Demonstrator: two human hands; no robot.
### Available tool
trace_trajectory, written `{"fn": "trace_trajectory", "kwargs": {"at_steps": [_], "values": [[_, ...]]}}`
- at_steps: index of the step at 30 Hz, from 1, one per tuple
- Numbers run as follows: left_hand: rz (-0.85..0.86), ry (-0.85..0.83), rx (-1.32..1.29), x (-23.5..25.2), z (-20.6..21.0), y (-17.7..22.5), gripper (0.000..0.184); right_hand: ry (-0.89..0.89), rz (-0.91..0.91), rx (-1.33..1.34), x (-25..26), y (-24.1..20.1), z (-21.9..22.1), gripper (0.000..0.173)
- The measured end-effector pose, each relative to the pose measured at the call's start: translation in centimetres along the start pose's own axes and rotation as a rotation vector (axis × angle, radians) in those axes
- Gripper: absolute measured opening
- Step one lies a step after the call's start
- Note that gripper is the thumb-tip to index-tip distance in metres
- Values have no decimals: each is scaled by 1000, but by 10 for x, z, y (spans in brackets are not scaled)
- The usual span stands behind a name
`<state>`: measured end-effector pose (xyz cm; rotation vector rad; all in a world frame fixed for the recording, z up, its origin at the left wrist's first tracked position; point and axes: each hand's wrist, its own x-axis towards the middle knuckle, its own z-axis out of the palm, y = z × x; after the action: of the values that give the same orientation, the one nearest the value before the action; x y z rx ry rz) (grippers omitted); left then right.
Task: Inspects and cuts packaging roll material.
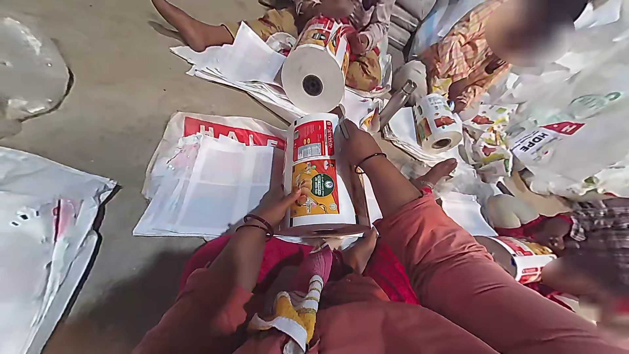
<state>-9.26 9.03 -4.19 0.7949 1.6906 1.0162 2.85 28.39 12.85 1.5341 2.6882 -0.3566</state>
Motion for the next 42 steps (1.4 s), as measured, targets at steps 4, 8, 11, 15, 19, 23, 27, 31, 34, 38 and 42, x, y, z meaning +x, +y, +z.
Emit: {"fn": "trace_trajectory", "kwargs": {"at_steps": [4, 8, 11, 15, 19, 23, 27, 31, 34, 38, 42], "values": [[-2, 13, 31, 2, 1, -1, 80, -37, 12, -139, -2, -7, -2, 60], [20, 16, 46, 3, 1, -3, 82, -35, 13, -238, 1, -12, -3, 60], [44, 25, 53, 3, 3, -5, 75, -97, 32, -242, -10, -24, -15, 58], [43, 34, 27, 2, 3, -1, 80, -78, 34, -173, -9, -18, -13, 58], [46, 43, 30, 4, 3, -3, 82, -81, 118, 38, -3, 6, -4, 57], [27, 37, 66, 0, 2, 2, 84, -82, 176, 277, 13, 34, 2, 48], [17, 49, 71, -4, 1, 6, 83, -15, 159, 351, 18, 47, 5, 54], [22, 52, 59, -6, 1, 5, 84, 60, 197, 633, 6, 47, 6, 47], [35, 41, 58, -5, 0, 6, 83, 81, 186, 812, -3, 48, 6, 42], [25, 46, 79, -7, 1, 7, 82, 140, 154, 887, -9, 52, 11, 30], [1, 48, 2, -4, 2, 6, 78, 194, 130, 879, -12, 54, 15, 27]]}}
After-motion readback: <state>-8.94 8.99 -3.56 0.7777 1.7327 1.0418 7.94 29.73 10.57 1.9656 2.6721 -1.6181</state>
